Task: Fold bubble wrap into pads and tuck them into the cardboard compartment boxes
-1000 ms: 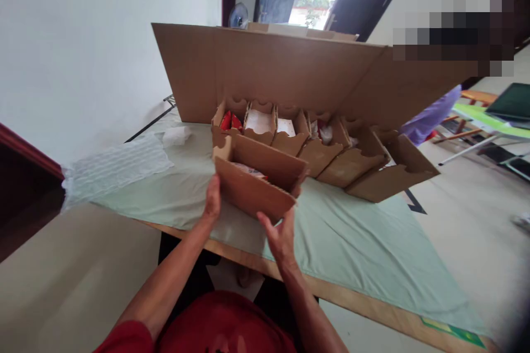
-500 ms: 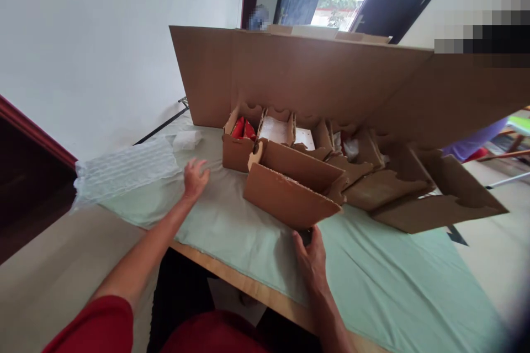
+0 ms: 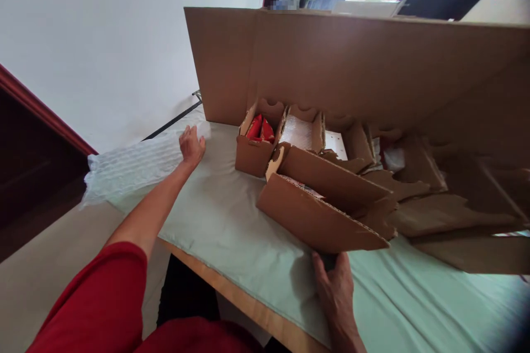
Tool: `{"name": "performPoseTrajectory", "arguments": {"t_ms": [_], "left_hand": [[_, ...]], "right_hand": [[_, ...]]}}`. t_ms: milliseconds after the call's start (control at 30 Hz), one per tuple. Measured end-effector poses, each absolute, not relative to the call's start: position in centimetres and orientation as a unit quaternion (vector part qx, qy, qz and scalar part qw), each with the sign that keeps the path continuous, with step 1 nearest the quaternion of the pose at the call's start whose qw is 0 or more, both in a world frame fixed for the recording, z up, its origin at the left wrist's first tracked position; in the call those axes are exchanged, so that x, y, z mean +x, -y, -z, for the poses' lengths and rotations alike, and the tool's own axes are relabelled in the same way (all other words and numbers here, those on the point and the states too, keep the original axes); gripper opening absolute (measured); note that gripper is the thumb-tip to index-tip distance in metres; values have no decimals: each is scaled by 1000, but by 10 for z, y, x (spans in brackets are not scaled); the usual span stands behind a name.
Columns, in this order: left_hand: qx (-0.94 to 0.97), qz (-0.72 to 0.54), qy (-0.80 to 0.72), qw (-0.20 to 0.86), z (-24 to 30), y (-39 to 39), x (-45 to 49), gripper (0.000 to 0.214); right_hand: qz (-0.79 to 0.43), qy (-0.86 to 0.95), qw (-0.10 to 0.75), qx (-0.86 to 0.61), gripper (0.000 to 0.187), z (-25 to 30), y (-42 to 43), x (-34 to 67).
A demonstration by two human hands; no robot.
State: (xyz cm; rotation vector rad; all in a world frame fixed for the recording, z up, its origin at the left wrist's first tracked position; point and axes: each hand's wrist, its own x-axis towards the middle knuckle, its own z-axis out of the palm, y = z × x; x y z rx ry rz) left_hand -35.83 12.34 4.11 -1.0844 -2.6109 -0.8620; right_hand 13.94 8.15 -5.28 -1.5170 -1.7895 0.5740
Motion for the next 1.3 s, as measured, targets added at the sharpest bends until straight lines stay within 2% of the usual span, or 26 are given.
{"name": "performPoseTrajectory", "arguments": {"t_ms": [133,367,467,667,833,933,1033,1100,1167,1200,1300], "left_hand": [[-407,316,846,139,-41,-90,-350,49],[-470,223,853,36,-33,-124,-321,37],[-451,222,864,12,-29,-136,-330,30],[-415,291,861,28,-42,-117,-361,33],[-372,381,841,100,-81,-66,-352,30],[-347,495,790,102,-109,-15,-333,23],[-369,618,694,1,-135,40,-305,15],[-404,634,651,-101,-150,71,-282,13],[-443,619,614,-208,-161,91,-255,11],[-466,604,592,-261,-165,97,-241,9],[-531,541,508,-409,-175,102,-197,6]], "right_hand": [[-217,697,370,-575,43,52,-83,137],[-206,700,366,-578,46,50,-84,134],[-204,696,372,-579,45,50,-84,133],[-187,691,394,-577,42,54,-83,131],[-205,692,394,-569,46,51,-85,130],[-202,679,414,-572,54,48,-80,131],[-172,661,460,-568,60,38,-56,132],[-167,685,477,-524,54,20,-29,128],[-192,746,460,-441,49,-8,-1,117],[-208,776,443,-397,54,-25,10,109],[-247,841,384,-291,87,-76,26,84]]}}
